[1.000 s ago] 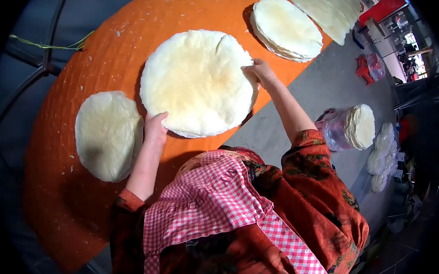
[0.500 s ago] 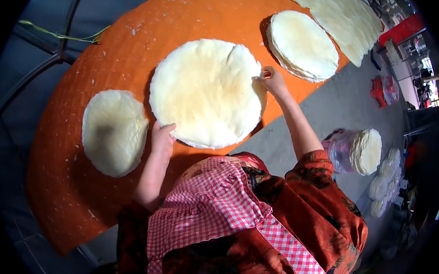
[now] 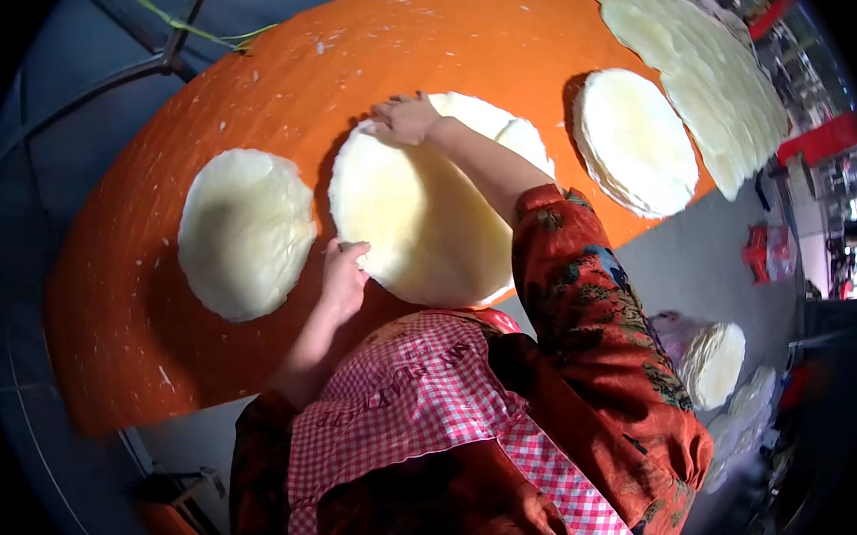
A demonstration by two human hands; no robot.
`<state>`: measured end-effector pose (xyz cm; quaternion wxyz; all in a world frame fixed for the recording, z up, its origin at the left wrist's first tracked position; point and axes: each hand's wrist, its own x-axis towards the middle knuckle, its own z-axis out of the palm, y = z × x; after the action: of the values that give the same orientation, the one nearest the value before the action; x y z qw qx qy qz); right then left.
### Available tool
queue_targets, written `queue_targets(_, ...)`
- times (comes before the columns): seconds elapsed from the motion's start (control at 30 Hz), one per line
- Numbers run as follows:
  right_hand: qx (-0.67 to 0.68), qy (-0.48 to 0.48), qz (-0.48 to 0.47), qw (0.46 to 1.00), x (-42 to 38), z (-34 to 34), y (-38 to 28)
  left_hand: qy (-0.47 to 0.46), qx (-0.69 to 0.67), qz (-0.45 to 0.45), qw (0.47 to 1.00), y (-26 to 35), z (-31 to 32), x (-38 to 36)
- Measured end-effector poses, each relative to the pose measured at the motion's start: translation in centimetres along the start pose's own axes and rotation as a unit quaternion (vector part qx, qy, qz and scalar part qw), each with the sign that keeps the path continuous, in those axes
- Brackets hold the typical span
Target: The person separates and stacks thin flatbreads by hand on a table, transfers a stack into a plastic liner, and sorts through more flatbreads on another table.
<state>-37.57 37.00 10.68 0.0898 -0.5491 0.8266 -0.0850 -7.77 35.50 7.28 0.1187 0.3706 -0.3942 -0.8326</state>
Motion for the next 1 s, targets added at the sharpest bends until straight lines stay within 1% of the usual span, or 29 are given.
queue_targets(0.07, -0.050, -0.030, -0.019, 0.998, -0.8, 0.3, 0.2, 0.001, -0.012, 0.012, 1.000, -0.2, -0.3, 0.2)
queue_targets(0.1, -0.049, 0.023, -0.044, 0.998, -1.5, 0.8, 0.3, 0.006, -0.018, 0.011, 1.000, -0.4, -0.4, 0.2)
queue_targets(0.13, -0.063, 0.053, -0.072, 0.994, -1.3, 1.4, 0.7, 0.010, -0.024, 0.012, 1.000, -0.5, -0.4, 0.4)
queue_targets(0.2, -0.084, 0.112, -0.113, 0.984, -2.2, 2.6, 1.2, 0.063, 0.067, -0.001, 0.996, -0.4, -1.5, -0.3)
queue_targets(0.23, -0.090, 0.072, -0.107, 0.988, -2.4, 1.8, 2.2, 0.058, 0.116, -0.009, 0.992, -0.4, -0.5, 1.1)
queue_targets(0.27, -0.083, 0.031, -0.106, 0.990, -2.1, 1.5, 1.2, 0.041, 0.023, 0.017, 0.999, -1.2, -0.5, 1.4)
queue_targets(0.3, -0.092, 0.031, -0.107, 0.989, -2.4, 1.6, 1.1, 0.043, 0.035, 0.022, 0.998, -1.4, -0.5, 1.7)
queue_targets(0.33, -0.077, 0.055, -0.106, 0.990, -2.8, 2.4, 1.4, 0.053, 0.047, 0.027, 0.997, -1.6, -0.5, 1.9)
queue_targets(0.4, -0.075, 0.108, -0.089, 0.987, -4.8, 2.0, 1.6, 0.038, 0.076, 0.046, 0.995, -2.8, -0.8, 2.6)
queue_targets(0.47, 0.002, 0.068, -0.048, 0.997, -7.5, -1.2, 1.5, 0.044, 0.082, 0.084, 0.992, -2.0, -0.7, 2.6)
queue_targets(0.5, -0.016, 0.053, 0.013, 0.998, -9.4, -3.3, 1.0, 0.096, 0.109, 0.116, 0.983, -3.1, -1.2, 3.2)
queue_targets(0.53, 0.063, 0.116, 0.013, 0.991, -11.0, -1.3, 4.1, 0.119, 0.130, 0.115, 0.978, -3.2, -1.0, 3.2)
queue_targets(0.57, -0.159, 0.130, 0.055, 0.977, -13.5, -3.6, 3.0, 0.126, 0.126, 0.123, 0.976, -3.1, -0.6, 3.1)
queue_targets(0.6, -0.194, 0.184, 0.064, 0.962, -15.4, -1.6, 4.9, 0.139, 0.144, 0.118, 0.973, -3.1, -0.5, 3.1)
queue_targets(0.63, -0.232, 0.145, 0.114, 0.955, -17.1, -0.3, 5.8, 0.154, 0.156, 0.121, 0.968, -3.2, -0.3, 3.2)
queue_targets(0.67, -0.231, 0.144, 0.099, 0.957, -18.6, 1.8, 7.8, 0.166, 0.169, 0.120, 0.964, -3.6, -0.3, 3.4)
queue_targets(0.73, -0.154, 0.102, 0.112, 0.976, -19.8, 4.2, 8.4, 0.172, 0.171, 0.103, 0.965, -4.3, -0.7, 4.3)
queue_targets(0.8, -0.141, 0.117, 0.107, 0.977, -19.8, 5.7, 9.1, 0.194, 0.191, 0.100, 0.957, -4.1, -0.5, 4.3)
queue_targets(0.83, -0.134, 0.128, 0.103, 0.977, -19.5, 6.1, 9.4, 0.189, 0.180, 0.095, 0.961, -3.6, -0.1, 3.8)
queue_targets(0.93, -0.179, -0.013, 0.191, 0.965, -18.5, 2.4, 6.9, 0.139, 0.131, 0.063, 0.979, -3.5, -1.2, 3.9)
queue_targets(0.97, -0.191, 0.031, 0.204, 0.959, -17.7, 1.8, 6.1, 0.104, 0.094, 0.065, 0.988, -3.5, -1.7, 3.5)
queue_targets(1.0, -0.140, 0.169, 0.132, 0.967, -16.5, 0.2, 2.9, 0.099, 0.089, 0.088, 0.987, -3.2, -2.5, 2.9)
